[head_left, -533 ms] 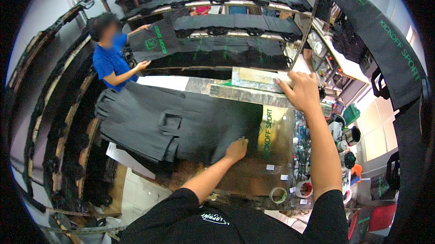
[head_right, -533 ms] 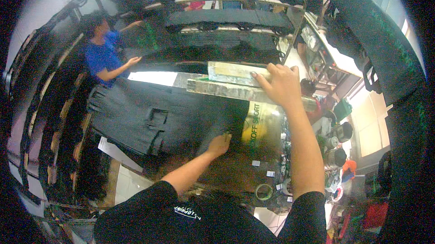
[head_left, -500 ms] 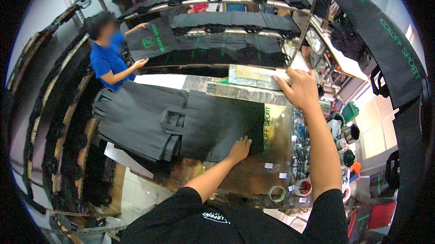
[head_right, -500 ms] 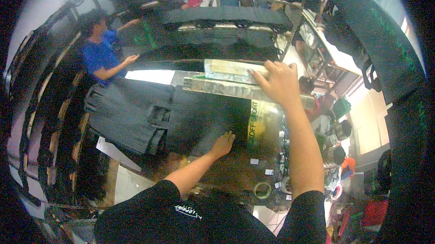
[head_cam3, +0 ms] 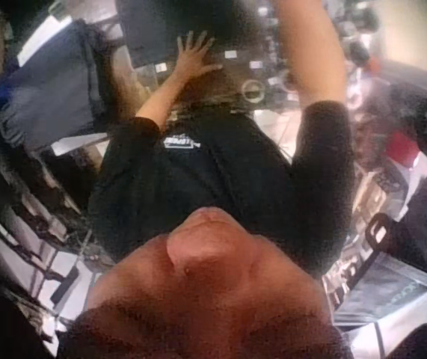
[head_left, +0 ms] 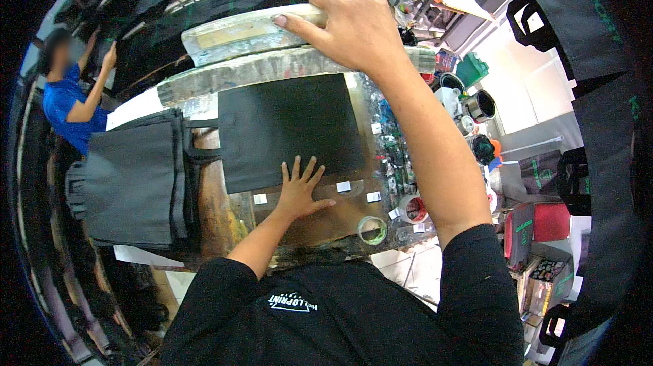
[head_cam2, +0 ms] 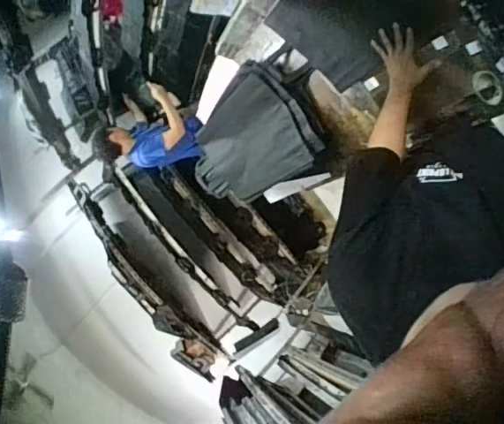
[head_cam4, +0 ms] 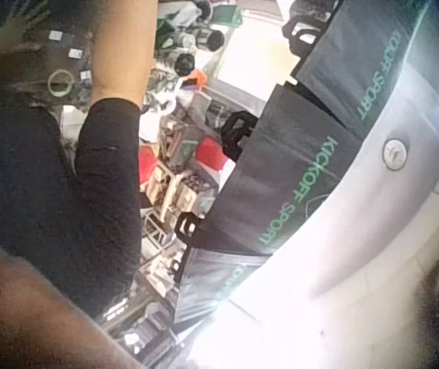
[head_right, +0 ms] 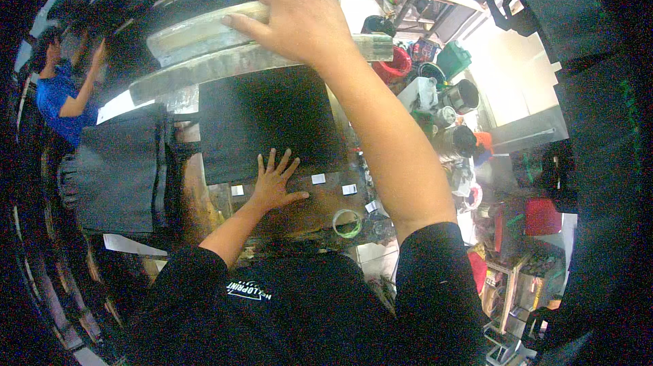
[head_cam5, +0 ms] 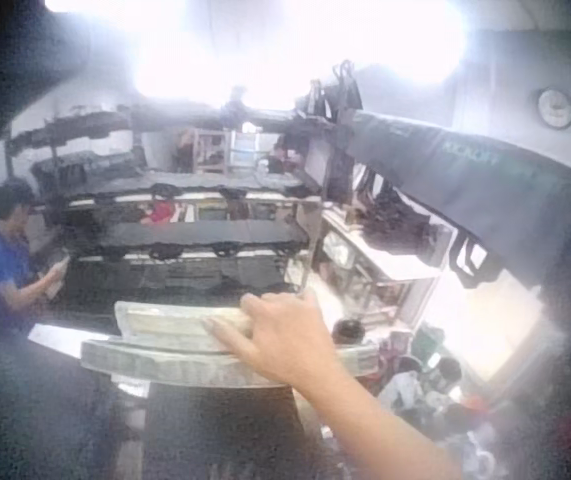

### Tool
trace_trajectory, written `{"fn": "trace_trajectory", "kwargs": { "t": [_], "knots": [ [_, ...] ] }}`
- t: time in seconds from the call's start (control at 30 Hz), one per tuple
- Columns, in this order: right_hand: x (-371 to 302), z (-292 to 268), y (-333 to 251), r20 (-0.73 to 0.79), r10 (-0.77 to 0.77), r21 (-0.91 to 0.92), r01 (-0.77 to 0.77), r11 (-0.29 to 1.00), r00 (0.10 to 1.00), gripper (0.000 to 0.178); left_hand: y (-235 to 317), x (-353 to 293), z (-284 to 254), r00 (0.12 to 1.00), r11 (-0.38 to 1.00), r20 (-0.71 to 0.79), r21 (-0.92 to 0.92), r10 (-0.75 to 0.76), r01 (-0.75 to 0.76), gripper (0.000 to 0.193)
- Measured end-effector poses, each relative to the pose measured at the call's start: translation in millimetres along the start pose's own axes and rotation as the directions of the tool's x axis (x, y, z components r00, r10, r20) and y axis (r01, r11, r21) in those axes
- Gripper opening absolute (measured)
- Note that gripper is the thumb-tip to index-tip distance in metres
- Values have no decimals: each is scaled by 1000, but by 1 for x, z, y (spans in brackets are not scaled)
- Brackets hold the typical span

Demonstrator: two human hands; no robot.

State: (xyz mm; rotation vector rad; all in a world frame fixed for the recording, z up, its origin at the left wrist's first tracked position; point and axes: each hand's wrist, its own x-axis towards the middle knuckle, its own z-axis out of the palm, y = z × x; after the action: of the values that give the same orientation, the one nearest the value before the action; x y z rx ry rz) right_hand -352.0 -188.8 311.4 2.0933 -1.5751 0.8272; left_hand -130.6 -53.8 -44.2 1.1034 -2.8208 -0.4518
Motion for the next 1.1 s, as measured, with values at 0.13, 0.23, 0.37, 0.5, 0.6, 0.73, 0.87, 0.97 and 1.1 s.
{"fn": "trace_trajectory", "kwargs": {
  "t": [0.13, 0.23, 0.37, 0.5, 0.6, 0.73, 0.87, 0.97, 1.1],
  "knots": [
    [3, -2, 2, 65, 23, 11, -24, 1000, 998, 76, 20, 10, 10, 997, 998, -74, -48, 35, -39, 115],
    [3, -1, 1, 51, 27, -12, -27, 1000, 998, 76, 32, 8, 15, 994, 997, -96, -59, 43, -49, 113],
    [0, 0, 0, 27, 12, -18, -11, 1000, 1000, 75, 39, 3, 18, 993, 996, -95, -63, 64, -70, 111],
    [-1, -4, -4, 95, 31, -43, -27, 999, 995, 73, 43, -5, 14, 997, 993, -53, -96, 59, -64, 115],
    [-1, -7, -6, 104, 36, -47, -31, 998, 994, 73, 42, -8, -9, 999, 992, 53, -129, 1, 6, 118],
    [-12, -7, -8, 95, 17, -40, -13, 999, 995, 71, 15, -11, -78, 980, 819, -75, -563, -186, 112, 105],
    [-72, -5, -33, 144, 59, -76, -48, 996, 988, 59, -8, -54, -208, 837, -322, -223, -849, -500, -419, 104],
    [-142, -7, -51, 379, 30, -115, 15, 993, 925, 58, -15, -97, -221, 888, -629, 2, -706, -460, -325, 128],
    [-210, 45, -60, 593, 60, -44, -42, 998, 803, 61, -8, -128, -137, 766, -563, 312, -823, -563, -79, 125]
  ]
}}
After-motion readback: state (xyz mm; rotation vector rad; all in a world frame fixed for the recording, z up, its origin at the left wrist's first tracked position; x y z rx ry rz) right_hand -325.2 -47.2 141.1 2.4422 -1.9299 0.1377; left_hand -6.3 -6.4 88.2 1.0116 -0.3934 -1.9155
